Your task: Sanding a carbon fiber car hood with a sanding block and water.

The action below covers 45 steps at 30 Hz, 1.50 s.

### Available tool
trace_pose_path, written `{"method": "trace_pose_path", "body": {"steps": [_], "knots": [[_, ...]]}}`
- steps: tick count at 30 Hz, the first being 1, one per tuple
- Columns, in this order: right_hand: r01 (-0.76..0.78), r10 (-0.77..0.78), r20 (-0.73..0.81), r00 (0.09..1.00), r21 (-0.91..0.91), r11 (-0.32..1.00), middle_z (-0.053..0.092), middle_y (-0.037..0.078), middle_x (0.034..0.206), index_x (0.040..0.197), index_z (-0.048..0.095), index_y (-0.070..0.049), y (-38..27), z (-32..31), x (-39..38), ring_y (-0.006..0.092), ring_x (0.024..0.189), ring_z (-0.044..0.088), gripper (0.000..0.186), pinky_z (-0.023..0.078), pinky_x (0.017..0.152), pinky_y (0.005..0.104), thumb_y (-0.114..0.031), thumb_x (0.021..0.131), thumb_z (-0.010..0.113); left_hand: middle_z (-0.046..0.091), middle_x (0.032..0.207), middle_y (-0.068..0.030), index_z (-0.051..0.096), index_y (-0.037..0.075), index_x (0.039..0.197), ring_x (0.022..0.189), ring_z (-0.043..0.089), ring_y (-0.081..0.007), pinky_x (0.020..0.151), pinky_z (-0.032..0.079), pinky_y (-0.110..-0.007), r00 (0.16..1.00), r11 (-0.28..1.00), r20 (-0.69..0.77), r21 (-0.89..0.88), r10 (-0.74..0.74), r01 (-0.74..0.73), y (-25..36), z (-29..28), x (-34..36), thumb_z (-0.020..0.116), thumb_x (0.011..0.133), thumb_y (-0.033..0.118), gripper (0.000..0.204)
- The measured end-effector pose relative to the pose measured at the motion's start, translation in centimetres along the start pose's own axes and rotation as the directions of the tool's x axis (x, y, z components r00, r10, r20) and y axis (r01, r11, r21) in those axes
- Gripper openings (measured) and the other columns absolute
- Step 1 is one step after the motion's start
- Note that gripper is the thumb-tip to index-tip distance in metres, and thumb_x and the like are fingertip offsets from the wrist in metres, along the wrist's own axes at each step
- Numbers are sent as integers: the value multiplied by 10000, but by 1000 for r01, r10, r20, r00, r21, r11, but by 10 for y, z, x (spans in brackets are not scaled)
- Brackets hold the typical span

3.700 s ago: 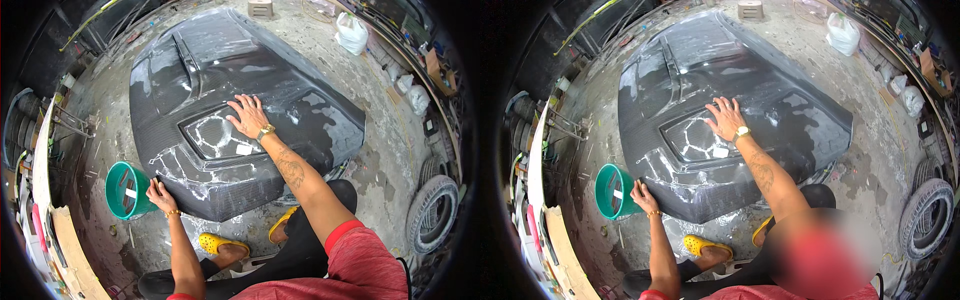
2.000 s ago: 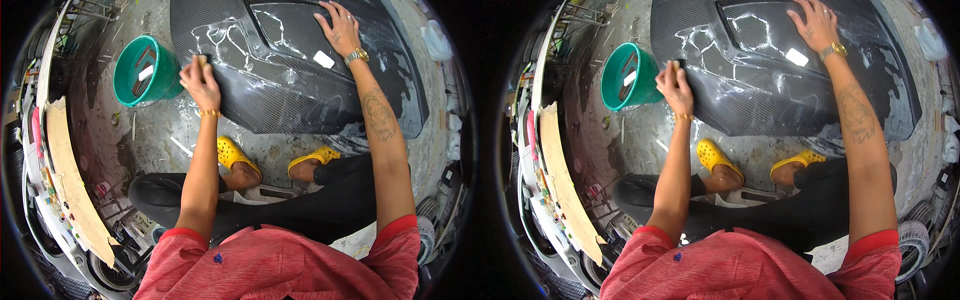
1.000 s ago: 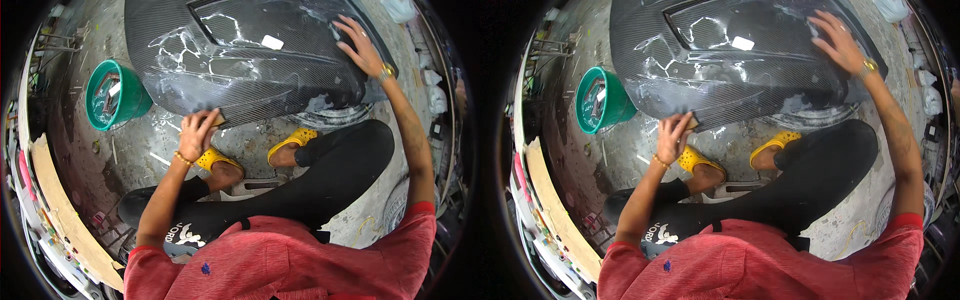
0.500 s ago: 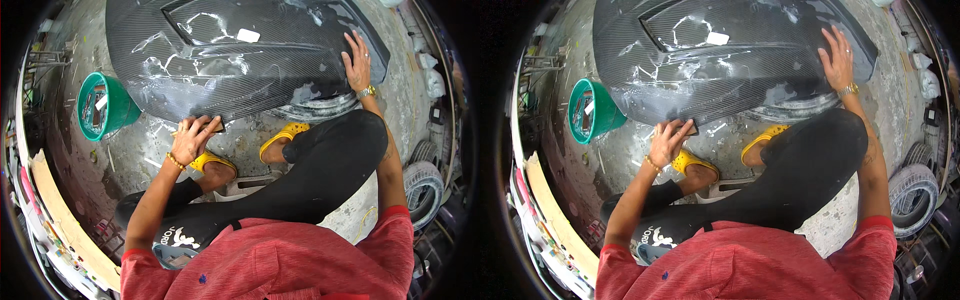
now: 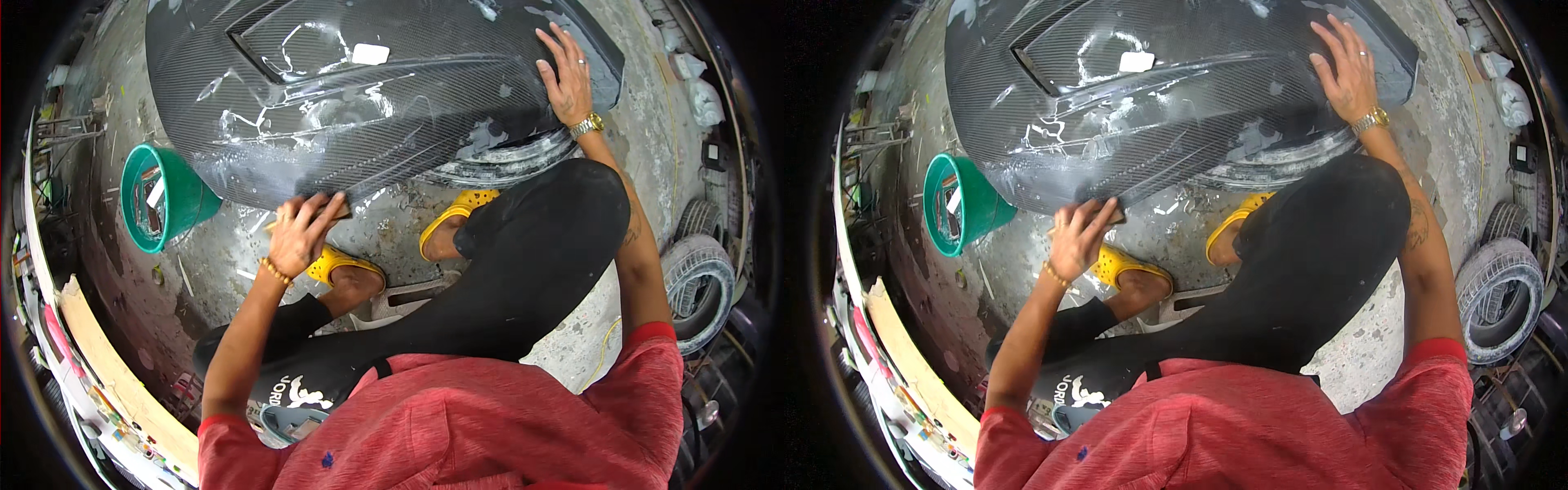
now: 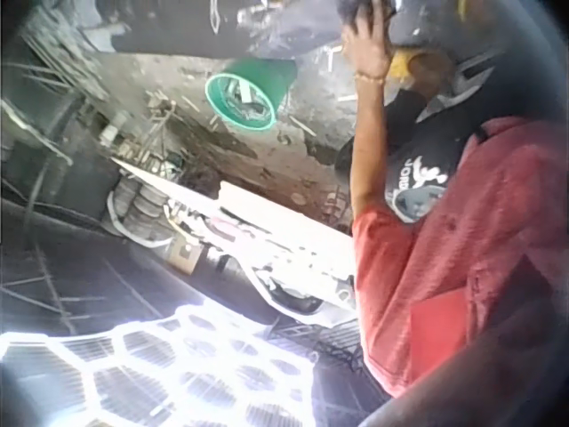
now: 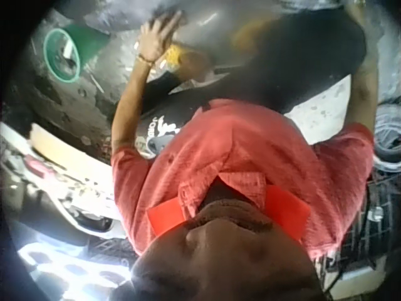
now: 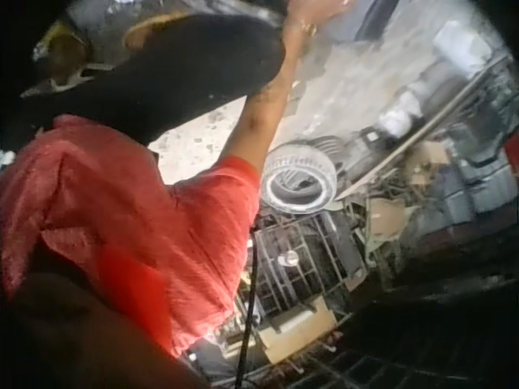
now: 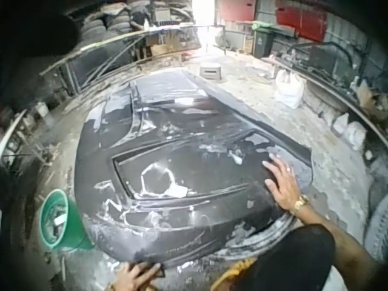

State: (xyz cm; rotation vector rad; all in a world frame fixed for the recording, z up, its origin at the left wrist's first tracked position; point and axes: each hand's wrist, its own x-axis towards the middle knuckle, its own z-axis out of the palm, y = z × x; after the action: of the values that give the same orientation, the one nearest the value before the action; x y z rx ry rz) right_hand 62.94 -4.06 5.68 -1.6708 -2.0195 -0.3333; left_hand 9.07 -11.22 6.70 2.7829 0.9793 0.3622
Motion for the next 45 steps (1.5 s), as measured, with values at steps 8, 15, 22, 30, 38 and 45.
{"method": "trace_pose_path", "body": {"steps": [8, 15, 22, 30, 38, 45], "knots": [[65, -66, -25, 997, -44, 997, 406, 43, 1619, 1516, 506, -265, -2, 0, 4, 341, 1495, 338, 499, 259, 1204, 542, -471, 1064, 450, 533, 1368, -61, 403, 183, 1566, 1169, 543, -293, 991, 494, -418, 983, 982, 50, -80, 176, -172, 75, 70, 146, 641, 811, 22, 809], [49, -50, -43, 998, -20, 999, 420, 43, 1610, 1506, 516, -246, 1, 1, -1, 333, 1488, 351, 500, 271, 1201, 525, -467, 1060, 458, 601, 1277, -18, 546, 215, 1499, 1055, 571, -252, 920, 477, -393, 991, 992, -51, 20, 127, -127, 22, -4, 39, 647, 804, 63, 718], [-180, 171, 94, 981, 91, 979, 440, 194, 1535, 1454, 514, -121, -30, -26, 9, 423, 1425, 388, 520, 302, 1166, 552, -368, 1001, 584, 555, 1275, -72, 439, 162, 1548, 1084, 542, -304, 929, 479, -402, 972, 970, 8, -57, 235, -235, 65, 63, 142, 663, 820, 60, 768], [-126, 122, 68, 990, 58, 990, 449, 179, 1533, 1450, 527, -134, -28, -25, 8, 416, 1426, 387, 509, 299, 1163, 540, -367, 1001, 567, 613, 1267, -44, 576, 194, 1462, 1074, 557, -278, 915, 485, -412, 992, 993, 61, 36, 109, -111, 23, 5, 55, 643, 826, 55, 654], [-126, 118, 88, 989, 100, 987, 455, 175, 1531, 1452, 526, -139, -30, -29, 10, 413, 1420, 395, 497, 314, 1159, 530, -369, 1012, 556, 572, 1285, -57, 496, 201, 1521, 1084, 557, -303, 956, 470, -428, 959, 960, -53, 7, 280, -280, 74, 51, 157, 657, 785, 59, 767], [-152, 148, 59, 987, 64, 986, 453, 164, 1533, 1450, 537, -152, -23, -21, 5, 409, 1434, 384, 516, 314, 1154, 556, -403, 1000, 574, 589, 1290, -49, 517, 200, 1512, 1090, 560, -288, 940, 477, -434, 972, 974, 77, 14, 223, -225, 50, 15, 115, 659, 783, 56, 756]]}}
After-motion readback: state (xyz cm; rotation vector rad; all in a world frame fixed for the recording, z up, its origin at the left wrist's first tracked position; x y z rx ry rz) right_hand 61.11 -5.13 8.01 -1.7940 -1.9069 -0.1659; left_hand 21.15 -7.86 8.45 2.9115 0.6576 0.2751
